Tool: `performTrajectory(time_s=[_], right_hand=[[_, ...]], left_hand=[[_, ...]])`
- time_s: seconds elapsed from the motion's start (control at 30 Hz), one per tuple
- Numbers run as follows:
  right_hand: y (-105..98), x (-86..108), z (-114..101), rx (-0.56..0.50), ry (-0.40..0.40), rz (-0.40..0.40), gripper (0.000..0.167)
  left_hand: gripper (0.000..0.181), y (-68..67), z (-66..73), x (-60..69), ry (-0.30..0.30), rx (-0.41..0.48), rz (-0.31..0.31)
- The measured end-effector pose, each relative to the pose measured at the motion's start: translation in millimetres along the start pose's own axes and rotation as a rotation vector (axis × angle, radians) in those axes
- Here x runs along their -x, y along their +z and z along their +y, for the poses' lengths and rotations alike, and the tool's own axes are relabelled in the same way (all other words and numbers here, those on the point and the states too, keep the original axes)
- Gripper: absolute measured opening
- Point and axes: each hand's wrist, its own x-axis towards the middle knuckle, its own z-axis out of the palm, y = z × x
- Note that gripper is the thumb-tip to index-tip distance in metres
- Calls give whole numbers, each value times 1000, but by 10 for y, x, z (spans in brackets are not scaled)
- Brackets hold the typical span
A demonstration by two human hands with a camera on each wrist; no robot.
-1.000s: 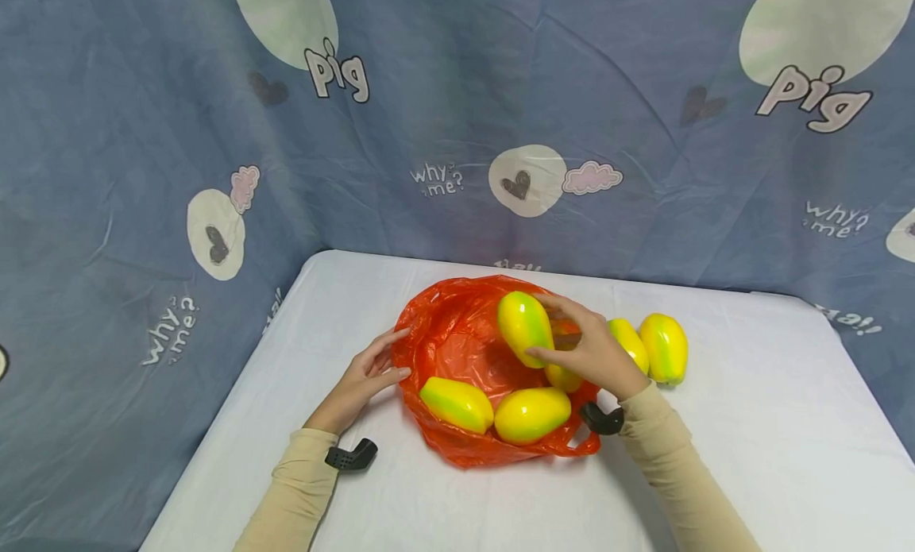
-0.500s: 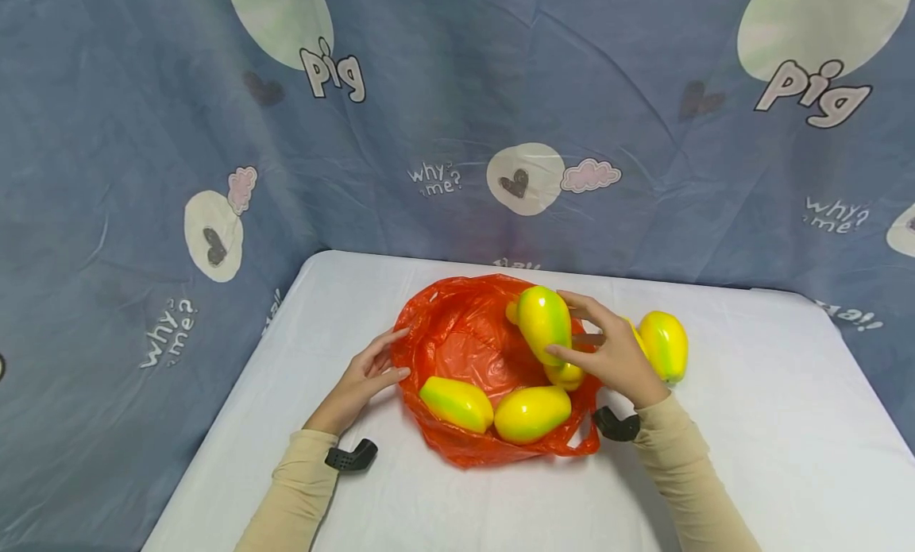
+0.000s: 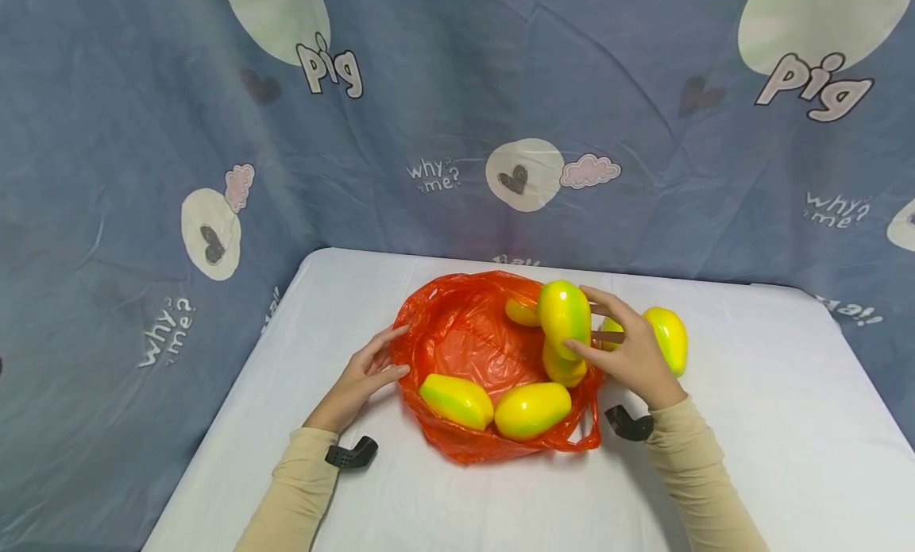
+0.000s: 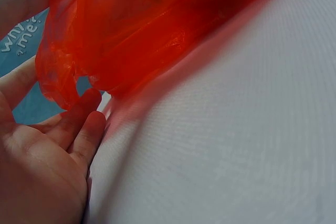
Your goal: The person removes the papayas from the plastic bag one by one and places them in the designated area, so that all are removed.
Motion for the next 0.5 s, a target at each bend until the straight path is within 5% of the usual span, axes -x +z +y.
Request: performTrajectory(time_s=[0.5], right_hand=[[-267,71,49,19,79,128,80]], left_hand=[[60,-13,-7,2,-11,2,7]])
